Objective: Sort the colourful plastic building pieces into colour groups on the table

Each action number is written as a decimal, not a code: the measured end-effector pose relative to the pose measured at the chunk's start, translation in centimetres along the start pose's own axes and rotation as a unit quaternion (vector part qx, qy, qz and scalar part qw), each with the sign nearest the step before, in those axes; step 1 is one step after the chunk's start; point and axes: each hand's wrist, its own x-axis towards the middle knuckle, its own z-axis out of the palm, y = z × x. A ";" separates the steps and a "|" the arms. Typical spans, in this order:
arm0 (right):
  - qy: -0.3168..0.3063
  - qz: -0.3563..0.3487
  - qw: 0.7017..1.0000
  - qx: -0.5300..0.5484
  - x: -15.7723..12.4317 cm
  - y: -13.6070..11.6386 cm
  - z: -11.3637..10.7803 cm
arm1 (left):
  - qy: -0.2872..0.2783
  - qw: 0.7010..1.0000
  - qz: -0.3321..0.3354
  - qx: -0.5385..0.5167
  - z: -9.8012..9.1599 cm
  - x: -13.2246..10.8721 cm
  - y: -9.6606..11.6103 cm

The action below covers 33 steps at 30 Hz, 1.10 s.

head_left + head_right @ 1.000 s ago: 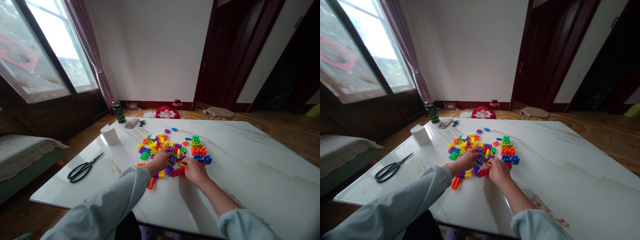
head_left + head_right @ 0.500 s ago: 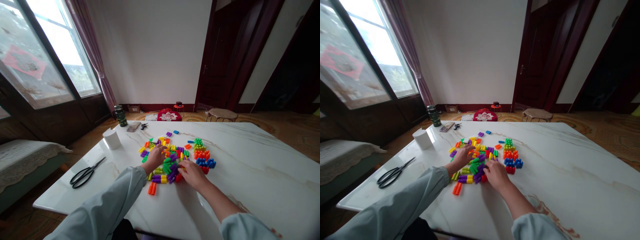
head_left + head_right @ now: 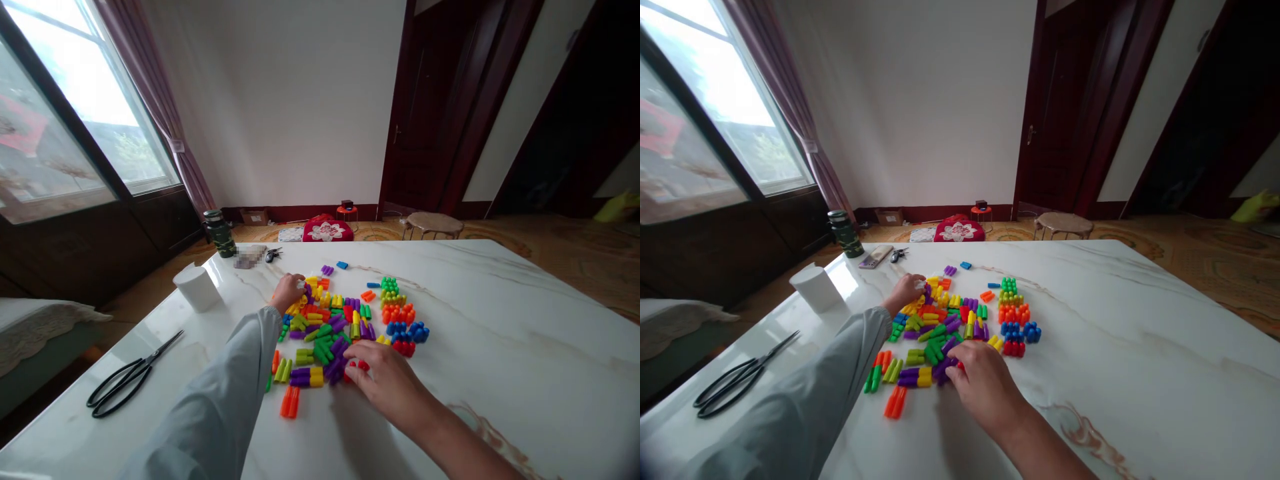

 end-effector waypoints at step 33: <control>0.007 0.000 1.000 0.014 -0.3 -0.3 0.5 | -0.003 0.997 0.055 0.057 -0.7 -0.6 1.8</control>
